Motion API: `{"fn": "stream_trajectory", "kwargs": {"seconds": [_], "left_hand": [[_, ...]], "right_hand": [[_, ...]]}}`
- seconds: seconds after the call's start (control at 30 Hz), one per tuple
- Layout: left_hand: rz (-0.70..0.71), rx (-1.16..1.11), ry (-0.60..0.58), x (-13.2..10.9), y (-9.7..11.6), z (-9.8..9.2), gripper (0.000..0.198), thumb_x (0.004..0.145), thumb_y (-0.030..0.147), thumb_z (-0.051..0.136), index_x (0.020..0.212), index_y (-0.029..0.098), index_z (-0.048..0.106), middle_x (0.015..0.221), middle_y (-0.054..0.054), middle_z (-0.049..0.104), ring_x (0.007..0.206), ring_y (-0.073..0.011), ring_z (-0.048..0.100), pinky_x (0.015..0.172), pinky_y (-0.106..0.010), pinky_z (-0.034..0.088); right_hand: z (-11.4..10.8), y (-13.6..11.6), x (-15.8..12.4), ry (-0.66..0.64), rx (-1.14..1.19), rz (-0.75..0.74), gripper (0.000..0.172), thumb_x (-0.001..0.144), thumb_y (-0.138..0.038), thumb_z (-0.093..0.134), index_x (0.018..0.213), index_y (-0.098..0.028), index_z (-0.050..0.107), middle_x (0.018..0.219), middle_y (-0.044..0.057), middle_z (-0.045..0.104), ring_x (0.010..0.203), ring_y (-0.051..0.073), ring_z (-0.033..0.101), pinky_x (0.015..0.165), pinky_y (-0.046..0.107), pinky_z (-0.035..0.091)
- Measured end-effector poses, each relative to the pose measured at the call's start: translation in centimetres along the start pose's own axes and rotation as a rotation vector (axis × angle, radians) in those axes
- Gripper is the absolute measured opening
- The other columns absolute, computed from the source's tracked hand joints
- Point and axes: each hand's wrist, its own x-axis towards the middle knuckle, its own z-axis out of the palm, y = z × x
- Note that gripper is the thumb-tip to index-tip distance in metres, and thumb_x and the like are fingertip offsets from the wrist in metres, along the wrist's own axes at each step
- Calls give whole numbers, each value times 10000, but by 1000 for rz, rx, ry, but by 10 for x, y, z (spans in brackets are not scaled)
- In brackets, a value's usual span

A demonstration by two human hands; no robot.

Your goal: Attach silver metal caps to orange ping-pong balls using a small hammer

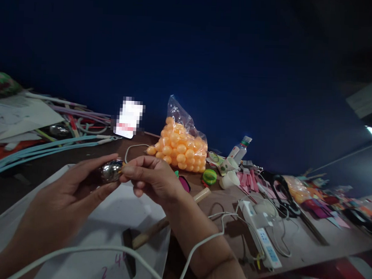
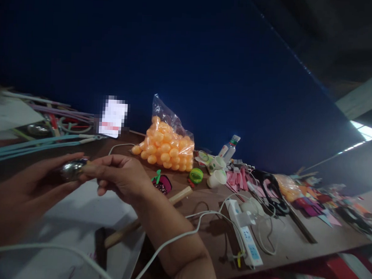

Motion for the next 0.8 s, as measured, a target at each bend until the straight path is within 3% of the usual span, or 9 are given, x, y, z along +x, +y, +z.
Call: {"fn": "stream_trajectory", "kwargs": {"seconds": [0.4, 0.67, 0.8], "left_hand": [[34, -48, 56, 0, 0, 4, 511, 770, 615, 656, 1203, 346, 677, 1192, 41, 733, 966, -216, 712, 894, -306, 534], [5, -264, -12, 3, -14, 10, 503, 729, 595, 709, 1174, 360, 694, 1272, -6, 702, 1142, -276, 665, 995, -365, 514], [31, -272, -6, 3, -15, 10, 472, 738, 576, 709, 1164, 372, 700, 1226, -4, 699, 1082, -260, 669, 994, -362, 507]], "right_hand": [[-2, 1, 2, -8, 2, 14, 321, 569, -333, 903, 702, -144, 680, 660, 4, 707, 436, 40, 482, 431, 175, 480], [-4, 6, 6, 10, 1, 22, 421, 521, -349, 946, 697, -135, 629, 637, 1, 703, 415, 41, 479, 409, 173, 493], [-6, 7, 8, -5, -6, 22, 428, 539, -365, 939, 702, -138, 616, 629, 2, 698, 408, 42, 477, 405, 175, 495]]}}
